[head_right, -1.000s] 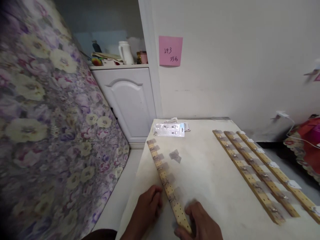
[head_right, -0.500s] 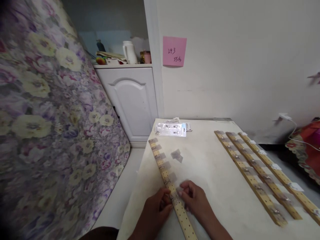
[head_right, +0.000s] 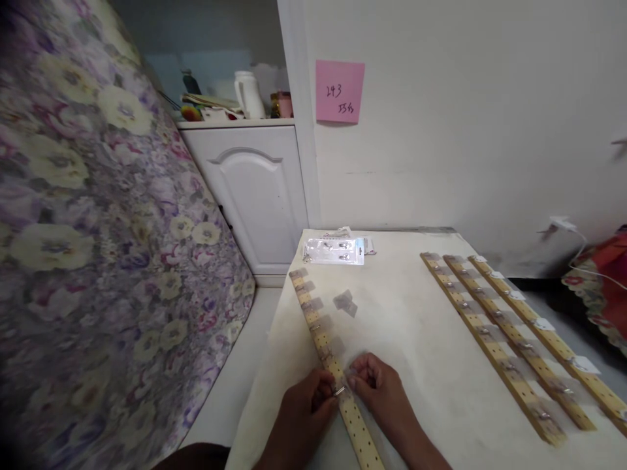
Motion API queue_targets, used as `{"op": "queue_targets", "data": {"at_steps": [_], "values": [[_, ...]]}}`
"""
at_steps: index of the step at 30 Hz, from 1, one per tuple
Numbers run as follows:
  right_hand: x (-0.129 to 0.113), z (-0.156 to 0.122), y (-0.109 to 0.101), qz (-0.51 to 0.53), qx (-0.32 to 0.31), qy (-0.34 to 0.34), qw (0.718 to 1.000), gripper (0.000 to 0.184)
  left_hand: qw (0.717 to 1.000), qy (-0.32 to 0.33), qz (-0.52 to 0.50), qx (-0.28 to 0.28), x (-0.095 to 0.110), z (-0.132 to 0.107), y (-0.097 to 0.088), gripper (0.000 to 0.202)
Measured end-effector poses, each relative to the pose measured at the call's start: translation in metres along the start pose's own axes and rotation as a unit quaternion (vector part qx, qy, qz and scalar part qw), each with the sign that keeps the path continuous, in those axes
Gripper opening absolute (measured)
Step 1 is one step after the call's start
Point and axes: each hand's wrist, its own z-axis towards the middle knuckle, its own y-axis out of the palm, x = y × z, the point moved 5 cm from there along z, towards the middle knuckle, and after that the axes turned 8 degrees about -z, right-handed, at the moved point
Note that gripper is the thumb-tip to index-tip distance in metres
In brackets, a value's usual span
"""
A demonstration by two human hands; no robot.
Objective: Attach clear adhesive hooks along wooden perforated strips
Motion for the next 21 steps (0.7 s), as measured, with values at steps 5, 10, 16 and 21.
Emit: {"op": "queue_targets", "data": {"at_steps": [5, 10, 16, 21], "values": [[-0.0005, 0.0008, -0.0021, -0.022, 0.005, 0.006, 1.000, 0.009, 1.000, -0.006, -0.002, -0.003, 0.0007, -0.0007, -0.0006, 0.011], [0.0012, 0.0016, -0.0011, -0.038, -0.002, 0.008, 0.999, 0.008, 1.000, -0.016, 0.007, -0.004, 0.0015, -0.0007, -0.0003, 0.012], [0.0001, 0.0011, -0.0004, -0.042, 0.006, 0.003, 0.999, 0.007, 1.000, -0.020, 0.005, 0.000, 0.0003, -0.0012, -0.0002, 0.011], [-0.0051, 0.0002, -0.0009, -0.068, 0.013, -0.007, 0.998, 0.008, 1.000, -0.024, 0.016, 0.002, -0.0003, -0.0019, 0.0004, 0.012]]}}
